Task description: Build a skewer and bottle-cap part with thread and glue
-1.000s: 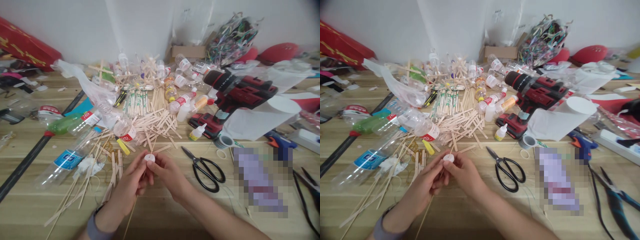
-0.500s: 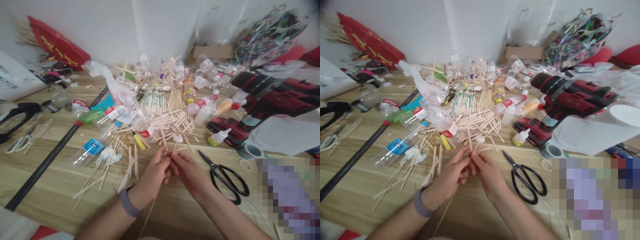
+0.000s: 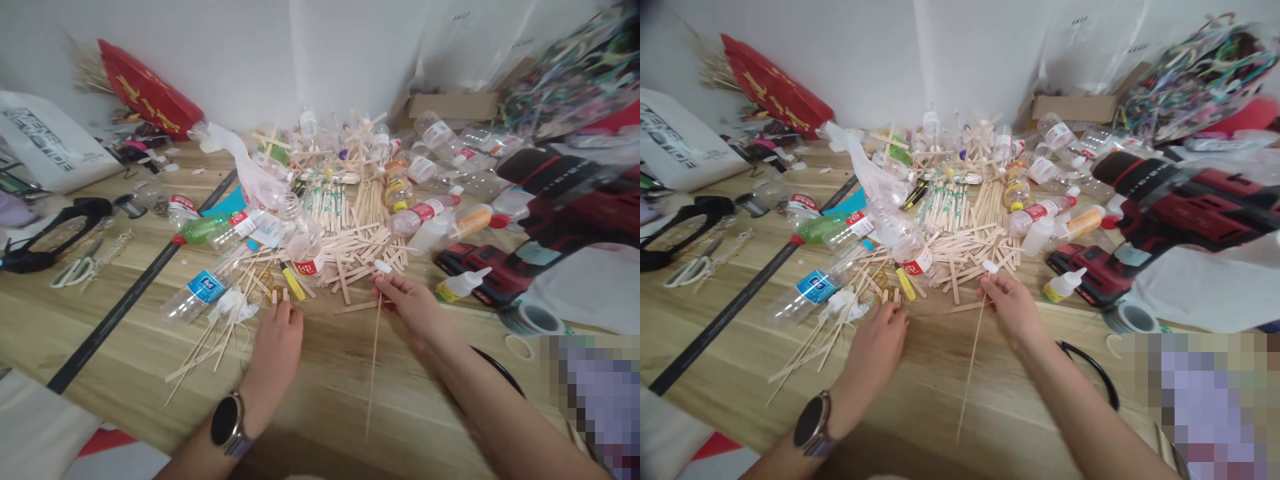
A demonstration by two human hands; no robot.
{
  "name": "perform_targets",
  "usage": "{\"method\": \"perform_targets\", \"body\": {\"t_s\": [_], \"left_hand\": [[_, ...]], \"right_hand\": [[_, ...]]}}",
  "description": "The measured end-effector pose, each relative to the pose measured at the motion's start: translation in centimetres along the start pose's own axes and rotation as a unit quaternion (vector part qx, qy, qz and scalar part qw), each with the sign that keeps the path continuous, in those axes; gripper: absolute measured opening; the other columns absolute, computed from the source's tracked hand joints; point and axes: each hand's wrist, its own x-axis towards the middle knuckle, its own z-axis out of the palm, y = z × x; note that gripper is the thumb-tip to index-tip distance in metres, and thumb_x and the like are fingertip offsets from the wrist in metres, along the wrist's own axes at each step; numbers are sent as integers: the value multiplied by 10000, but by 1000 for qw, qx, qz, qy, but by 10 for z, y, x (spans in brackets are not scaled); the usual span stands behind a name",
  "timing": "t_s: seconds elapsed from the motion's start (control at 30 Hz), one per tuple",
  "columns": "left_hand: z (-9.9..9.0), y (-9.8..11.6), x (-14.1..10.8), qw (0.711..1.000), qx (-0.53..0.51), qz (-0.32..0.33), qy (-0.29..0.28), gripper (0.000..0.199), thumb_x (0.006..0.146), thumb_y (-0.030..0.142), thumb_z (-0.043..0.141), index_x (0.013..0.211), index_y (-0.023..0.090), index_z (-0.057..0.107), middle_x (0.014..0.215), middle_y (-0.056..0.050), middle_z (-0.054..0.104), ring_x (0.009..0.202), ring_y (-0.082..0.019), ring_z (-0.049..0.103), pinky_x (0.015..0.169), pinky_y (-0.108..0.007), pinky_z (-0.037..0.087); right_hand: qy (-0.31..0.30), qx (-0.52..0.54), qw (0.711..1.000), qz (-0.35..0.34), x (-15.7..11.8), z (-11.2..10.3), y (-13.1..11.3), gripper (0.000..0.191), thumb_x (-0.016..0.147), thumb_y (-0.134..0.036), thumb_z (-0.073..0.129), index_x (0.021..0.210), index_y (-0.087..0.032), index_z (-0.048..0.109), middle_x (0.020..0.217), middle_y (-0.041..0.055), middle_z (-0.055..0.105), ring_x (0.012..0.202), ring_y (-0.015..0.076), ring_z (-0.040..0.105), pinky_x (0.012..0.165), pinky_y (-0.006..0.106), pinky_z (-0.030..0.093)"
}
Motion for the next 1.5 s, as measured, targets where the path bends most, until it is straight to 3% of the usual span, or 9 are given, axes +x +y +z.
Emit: {"method": "perform_targets", "body": {"t_s": [0.13,0.33,0.5,0.63,0.7,0.87,1.17,1.37,1.5], "left_hand": [[2,-6,3,998,61,-19,-15,320,814,-71,379,822,95,652,912,-164,635,862,-300,625,752,-433,510],[-1,16,-9,998,25,62,-19,263,894,0,384,916,162,590,858,-75,624,769,-247,628,649,-357,507],[-3,26,-19,993,-7,118,20,218,909,31,427,918,190,575,772,-33,611,696,-214,619,586,-311,496],[-8,27,-23,989,-69,125,34,192,901,45,469,983,176,583,843,-50,648,737,-218,638,617,-329,526],[-11,25,-25,986,-105,123,45,201,913,53,459,1014,172,585,872,-55,662,762,-215,647,654,-336,538],[-10,3,-22,977,-156,101,109,207,962,108,420,1022,178,605,915,-73,692,844,-199,669,748,-316,543],[-4,-63,-11,967,-211,-43,137,249,950,275,448,904,178,672,924,-81,737,848,-216,677,774,-318,510],[-16,-46,-9,903,-399,-159,14,277,869,378,526,914,170,705,780,-44,716,644,-174,636,602,-273,494],[-23,-20,-9,835,-522,-158,-71,294,848,348,544,1046,165,660,720,-4,679,580,-140,601,564,-249,483]], "right_hand": [[-17,-49,999,-16,8,-2,4,391,611,-541,752,701,-179,637,577,-25,614,448,86,427,449,228,320],[-30,-158,985,-58,12,-11,9,306,670,-492,699,648,-191,645,543,-22,586,466,121,465,472,256,370],[27,-229,961,-153,-26,-3,-4,238,733,-317,675,932,-192,710,821,46,666,612,157,520,598,296,420],[-241,-257,920,-170,-69,18,-3,379,837,-307,590,1202,-214,633,910,61,730,645,169,622,596,283,490],[-282,-267,908,-156,-82,25,1,408,860,-252,535,1262,-206,590,863,51,736,651,175,642,603,280,503],[-206,-352,892,-194,-87,14,1,270,952,-297,421,915,-217,676,737,37,714,659,181,659,616,275,491],[-155,-386,890,-186,-99,-20,-24,283,955,-335,444,780,-232,641,614,-22,617,536,124,572,483,207,433],[-37,-449,864,-225,-90,-35,-23,288,950,-401,447,995,-213,661,588,-13,606,463,136,560,444,227,444],[20,-464,829,-312,-87,-17,-19,378,933,-349,498,1260,-173,563,981,101,703,497,126,606,494,262,510]]}}
